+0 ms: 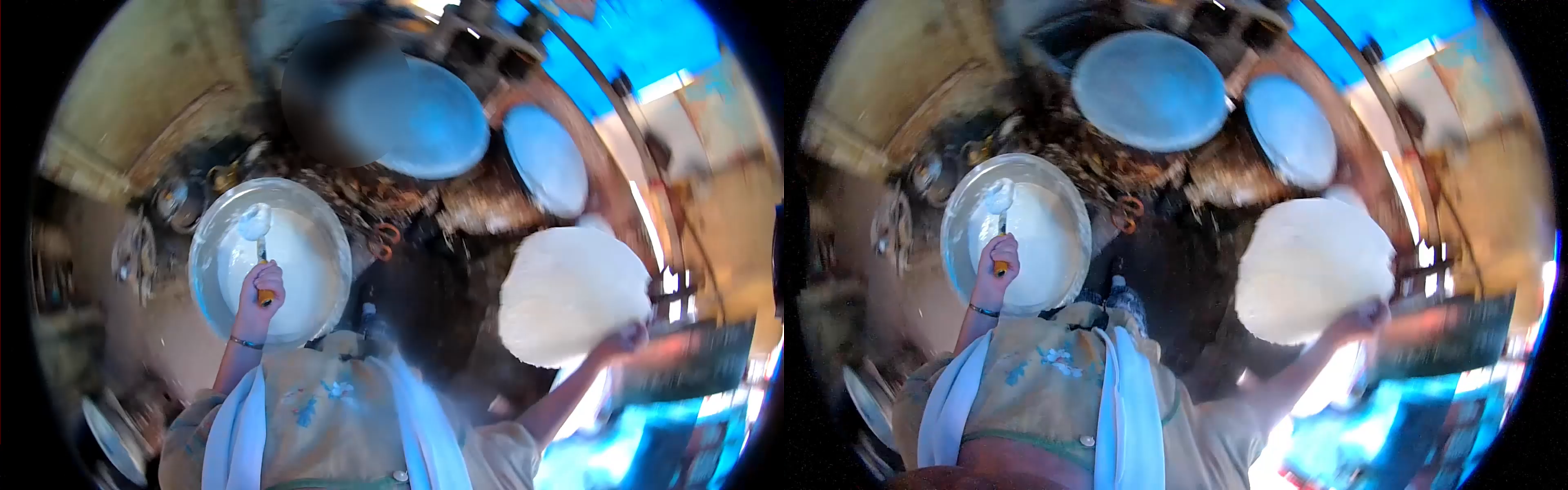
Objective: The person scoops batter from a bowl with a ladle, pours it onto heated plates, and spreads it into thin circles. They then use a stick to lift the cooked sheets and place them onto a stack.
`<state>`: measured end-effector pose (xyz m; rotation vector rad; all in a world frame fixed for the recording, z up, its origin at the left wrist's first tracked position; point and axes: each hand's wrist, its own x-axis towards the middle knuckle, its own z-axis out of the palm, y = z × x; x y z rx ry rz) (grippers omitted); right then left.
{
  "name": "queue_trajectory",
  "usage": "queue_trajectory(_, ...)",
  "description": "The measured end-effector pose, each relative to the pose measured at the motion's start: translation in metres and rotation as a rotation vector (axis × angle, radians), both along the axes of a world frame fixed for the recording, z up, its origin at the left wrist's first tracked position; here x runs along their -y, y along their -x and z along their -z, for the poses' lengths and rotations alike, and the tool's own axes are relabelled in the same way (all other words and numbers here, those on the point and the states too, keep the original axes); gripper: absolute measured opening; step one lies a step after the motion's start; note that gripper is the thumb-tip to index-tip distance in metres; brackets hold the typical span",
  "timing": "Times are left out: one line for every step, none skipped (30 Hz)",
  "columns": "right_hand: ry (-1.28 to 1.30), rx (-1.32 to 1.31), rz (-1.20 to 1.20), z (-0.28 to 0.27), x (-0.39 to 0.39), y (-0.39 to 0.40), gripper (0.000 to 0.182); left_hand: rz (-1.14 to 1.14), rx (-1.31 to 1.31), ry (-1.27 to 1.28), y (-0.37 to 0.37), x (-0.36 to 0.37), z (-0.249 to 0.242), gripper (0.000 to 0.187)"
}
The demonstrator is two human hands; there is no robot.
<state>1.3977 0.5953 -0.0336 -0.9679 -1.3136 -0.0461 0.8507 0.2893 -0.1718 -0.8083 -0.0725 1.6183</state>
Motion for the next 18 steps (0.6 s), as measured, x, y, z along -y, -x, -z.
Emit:
queue_trajectory(0.128, 0.146, 0.223, 0.011, 0.023, -0.007, 0.012, 0.003, 0.01, -0.003, 0.001, -0.002, 0.005, 0.021)
queue_trajectory(0.253, 0.303, 0.442, 0.021, 0.047, -0.014, 0.01, 0.003, 0.021, -0.007, 0.001, -0.004, 0.011, 0.021)
queue_trajectory(0.36, 0.352, 0.405, 0.018, 0.077, -0.004, 0.009, 0.093, 0.026, 0.006, 0.0, -0.008, 0.016, 0.021)
queue_trajectory(0.435, 0.417, 0.501, 0.02, 0.103, 0.0, 0.006, 0.109, 0.031, 0.011, 0.0, -0.011, 0.022, 0.022)
queue_trajectory(0.478, 0.455, 0.617, 0.032, 0.125, -0.012, 0.006, 0.116, 0.035, 0.016, 0.0, -0.014, 0.029, 0.023)
queue_trajectory(0.506, 0.411, 0.653, 0.032, 0.149, -0.017, 0.007, 0.147, 0.071, 0.023, 0.002, -0.018, 0.038, 0.022)
queue_trajectory(0.532, 0.369, 0.685, 0.028, 0.171, -0.021, 0.009, 0.211, 0.073, 0.031, 0.005, -0.023, 0.047, 0.022)
queue_trajectory(0.566, 0.317, 0.768, 0.023, 0.196, -0.03, 0.01, 0.219, 0.081, 0.071, 0.007, -0.027, 0.059, 0.022)
queue_trajectory(0.602, 0.267, 0.849, 0.019, 0.22, -0.04, 0.011, 0.228, 0.089, 0.115, 0.008, -0.032, 0.07, 0.022)
queue_trajectory(0.547, 0.264, 0.93, 0.021, 0.247, -0.059, 0.013, 0.244, 0.102, 0.096, 0.007, -0.037, 0.08, 0.023)
queue_trajectory(0.559, 0.206, 0.997, 0.014, 0.276, -0.07, 0.014, 0.31, 0.102, 0.1, 0.004, -0.043, 0.085, 0.023)
queue_trajectory(0.471, 0.15, 1.067, 0.012, 0.304, -0.085, 0.015, 0.291, 0.065, 0.141, -0.001, -0.049, 0.091, 0.023)
queue_trajectory(0.38, 0.101, 1.133, 0.011, 0.332, -0.1, 0.015, 0.269, 0.027, 0.182, -0.004, -0.054, 0.099, 0.023)
queue_trajectory(0.342, 0.016, 1.178, 0.011, 0.365, -0.111, 0.013, 0.288, 0.055, 0.159, 0.0, -0.059, 0.117, 0.022)
queue_trajectory(0.308, 0.058, 1.286, 0.016, 0.404, -0.129, 0.013, 0.34, 0.054, 0.165, -0.002, -0.063, 0.128, 0.022)
queue_trajectory(0.298, -0.153, 1.431, 0.013, 0.435, -0.133, 0.016, 0.29, 0.053, 0.205, -0.005, -0.067, 0.134, 0.022)
queue_trajectory(0.276, -0.373, 1.569, 0.01, 0.465, -0.134, 0.018, 0.241, 0.047, 0.244, -0.002, -0.072, 0.144, 0.022)
queue_trajectory(0.218, -0.483, 1.677, 0.002, 0.488, -0.125, 0.024, 0.261, -0.215, 0.351, 0.013, -0.078, 0.173, 0.018)
